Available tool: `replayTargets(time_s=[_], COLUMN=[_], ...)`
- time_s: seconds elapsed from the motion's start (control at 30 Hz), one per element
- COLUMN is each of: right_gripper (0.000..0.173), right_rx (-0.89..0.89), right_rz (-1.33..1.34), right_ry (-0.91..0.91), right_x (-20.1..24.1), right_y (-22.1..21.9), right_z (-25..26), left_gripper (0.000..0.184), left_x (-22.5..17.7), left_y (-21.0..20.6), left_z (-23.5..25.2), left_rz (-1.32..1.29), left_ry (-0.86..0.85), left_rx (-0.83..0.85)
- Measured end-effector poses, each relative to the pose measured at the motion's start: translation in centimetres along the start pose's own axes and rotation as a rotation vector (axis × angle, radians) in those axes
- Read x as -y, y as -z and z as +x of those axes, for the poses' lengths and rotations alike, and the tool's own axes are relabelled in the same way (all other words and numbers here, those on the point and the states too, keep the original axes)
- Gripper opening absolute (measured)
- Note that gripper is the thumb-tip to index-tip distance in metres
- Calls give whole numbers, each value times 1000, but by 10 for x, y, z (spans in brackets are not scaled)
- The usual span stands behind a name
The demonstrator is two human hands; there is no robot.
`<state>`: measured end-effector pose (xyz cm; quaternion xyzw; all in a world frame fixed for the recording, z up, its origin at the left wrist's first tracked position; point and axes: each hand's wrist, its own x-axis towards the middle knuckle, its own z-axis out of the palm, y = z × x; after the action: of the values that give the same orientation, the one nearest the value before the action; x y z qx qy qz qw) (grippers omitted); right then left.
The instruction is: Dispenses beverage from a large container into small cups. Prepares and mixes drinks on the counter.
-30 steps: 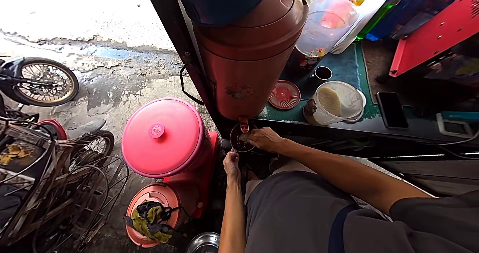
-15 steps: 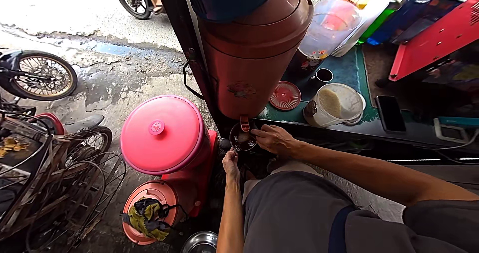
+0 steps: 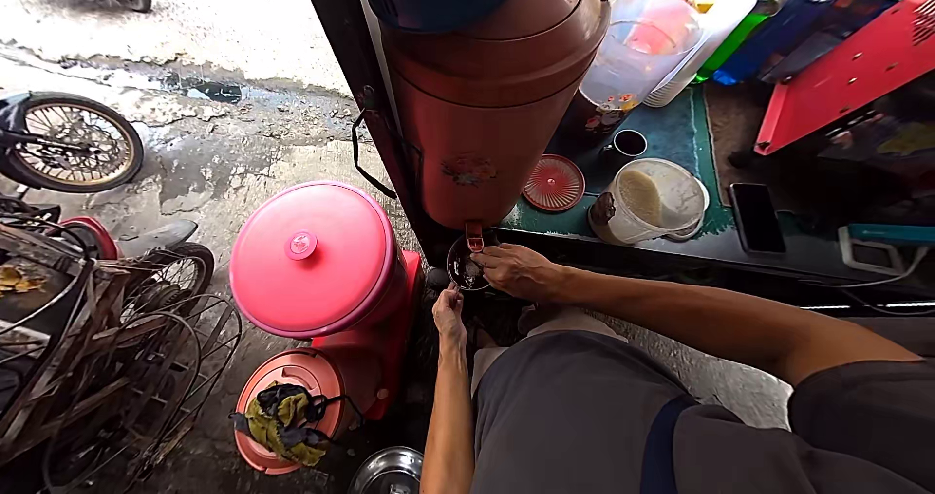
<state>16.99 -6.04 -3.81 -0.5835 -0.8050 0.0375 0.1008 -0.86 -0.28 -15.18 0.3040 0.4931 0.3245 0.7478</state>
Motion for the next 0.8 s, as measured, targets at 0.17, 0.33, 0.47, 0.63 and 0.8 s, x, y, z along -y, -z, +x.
replayTargets(time_s=[0.17, 0.33, 0.47, 0.63, 0.8], right_gripper=[23, 24, 24, 35, 30], right_rx=[11, -38, 135, 423, 141], right_rz=[-24, -35, -10, 176, 102], right_ry=[20, 7, -135, -261, -486], right_x=[-2, -10, -14, -7, -11], right_y=[5, 15, 9, -16, -44], right_z=[1, 7, 9, 15, 20], left_gripper=[23, 22, 22, 21, 21], left_x=[0, 0, -2, -2, -3], left_y=[-1, 0, 0, 0, 2], left_z=[-1, -1, 0, -2, -6], left_rz=[-11, -13, -27, -49, -42], left_ry=[-5, -7, -8, -9, -7], left_rx=[-2, 3, 2, -2, -2])
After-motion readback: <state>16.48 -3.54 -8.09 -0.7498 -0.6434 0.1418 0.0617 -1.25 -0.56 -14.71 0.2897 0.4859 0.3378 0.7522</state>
